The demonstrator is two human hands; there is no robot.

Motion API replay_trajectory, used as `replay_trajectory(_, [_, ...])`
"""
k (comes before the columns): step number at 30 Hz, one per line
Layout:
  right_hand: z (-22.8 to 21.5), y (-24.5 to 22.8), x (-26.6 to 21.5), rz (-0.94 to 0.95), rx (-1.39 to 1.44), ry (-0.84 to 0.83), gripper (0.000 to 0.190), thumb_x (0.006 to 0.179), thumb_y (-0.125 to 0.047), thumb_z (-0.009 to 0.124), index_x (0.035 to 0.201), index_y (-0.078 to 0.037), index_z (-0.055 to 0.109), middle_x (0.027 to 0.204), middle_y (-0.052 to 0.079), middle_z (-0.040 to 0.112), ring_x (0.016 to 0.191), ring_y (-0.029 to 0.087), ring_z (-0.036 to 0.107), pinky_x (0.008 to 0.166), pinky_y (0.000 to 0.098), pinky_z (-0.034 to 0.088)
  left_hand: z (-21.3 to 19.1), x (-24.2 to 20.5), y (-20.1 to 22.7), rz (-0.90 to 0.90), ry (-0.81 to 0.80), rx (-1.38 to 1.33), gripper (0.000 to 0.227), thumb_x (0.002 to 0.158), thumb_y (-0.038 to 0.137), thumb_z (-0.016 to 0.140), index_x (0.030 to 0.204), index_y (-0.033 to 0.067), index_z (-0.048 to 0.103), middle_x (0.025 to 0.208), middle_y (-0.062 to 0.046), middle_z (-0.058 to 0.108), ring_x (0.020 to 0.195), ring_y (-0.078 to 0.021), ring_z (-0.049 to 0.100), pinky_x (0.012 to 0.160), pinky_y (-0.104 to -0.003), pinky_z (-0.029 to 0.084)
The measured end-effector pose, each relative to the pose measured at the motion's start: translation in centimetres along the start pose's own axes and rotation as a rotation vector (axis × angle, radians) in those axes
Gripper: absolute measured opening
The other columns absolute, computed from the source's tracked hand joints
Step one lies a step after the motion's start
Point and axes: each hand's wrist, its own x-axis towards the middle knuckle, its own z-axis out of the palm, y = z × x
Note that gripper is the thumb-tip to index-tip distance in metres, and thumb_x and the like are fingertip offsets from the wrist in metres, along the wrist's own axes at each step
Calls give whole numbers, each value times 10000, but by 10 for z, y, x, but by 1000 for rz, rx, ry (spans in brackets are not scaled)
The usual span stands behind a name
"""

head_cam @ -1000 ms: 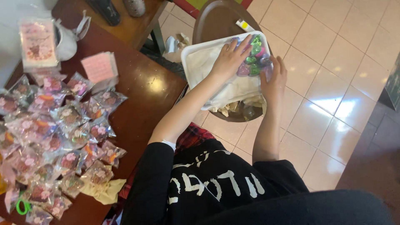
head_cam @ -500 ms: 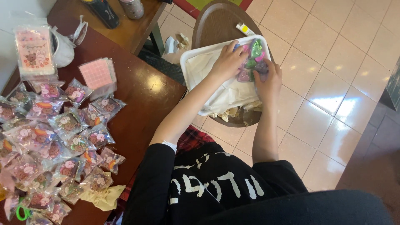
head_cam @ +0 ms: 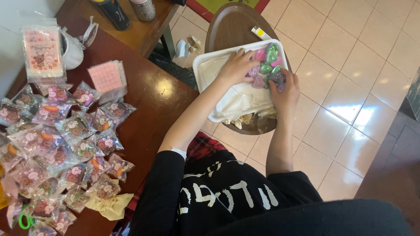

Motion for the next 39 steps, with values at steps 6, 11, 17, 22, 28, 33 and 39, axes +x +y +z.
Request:
replay_trajectory(6, [-1,-12,-1,0,42,-3,486,857,-92,847,1290,-56,627,1159,180,631,1035,363,657,869,437,550,3,-4,-3,18,-36,-15,614,705,413,901,1234,194,679,1114,-62,653,1134,-311,584,923,-469,465])
replay_trajectory(11, [1,-28,1,-80,90,33,505,849,-50,857,1298,-52,625,1170,155,636,1095,348,634,952,437,519,-32,-7,-2,43,61,1,585,641,435,913,1125,183,700,1085,-62,675,1079,-272,607,927,-472,423])
replay_trajectory(17, [17,-100,-3,-244,268,-62,524,838,-10,826,1318,-54,621,1244,147,650,1162,338,621,982,435,495,-104,-64,-30,-131,8,85,605,601,372,951,1083,107,699,1032,-101,693,1002,-301,664,883,-501,450])
replay_trajectory(22, [51,-182,-14,-514,399,-311,526,785,-58,853,1271,-77,653,1208,128,673,1158,360,608,1029,465,462,-165,-171,-35,-422,-90,306,531,528,289,959,956,73,732,957,-131,708,953,-327,687,879,-481,467])
replay_trajectory(28, [78,-253,-45,-749,356,-560,518,754,-176,872,1229,-110,676,1140,119,680,1150,349,594,1016,464,422,-195,-273,-4,-537,-274,354,533,493,280,954,948,104,739,1014,-129,692,1039,-320,680,871,-439,500])
replay_trajectory(33, [89,-271,-61,-760,373,-671,571,777,-170,852,1300,-108,630,1192,133,659,1212,346,581,1050,464,408,-197,-302,2,-691,-289,275,773,566,358,976,1195,59,641,1169,-201,649,1014,-354,682,872,-471,502])
replay_trajectory(39, [61,-238,-34,-627,484,-664,662,815,-150,854,1408,-107,562,1366,147,629,1297,328,568,1118,436,416,-215,-260,29,-761,-385,451,882,469,388,998,1187,37,625,1190,-189,626,1168,-337,582,880,-465,482])
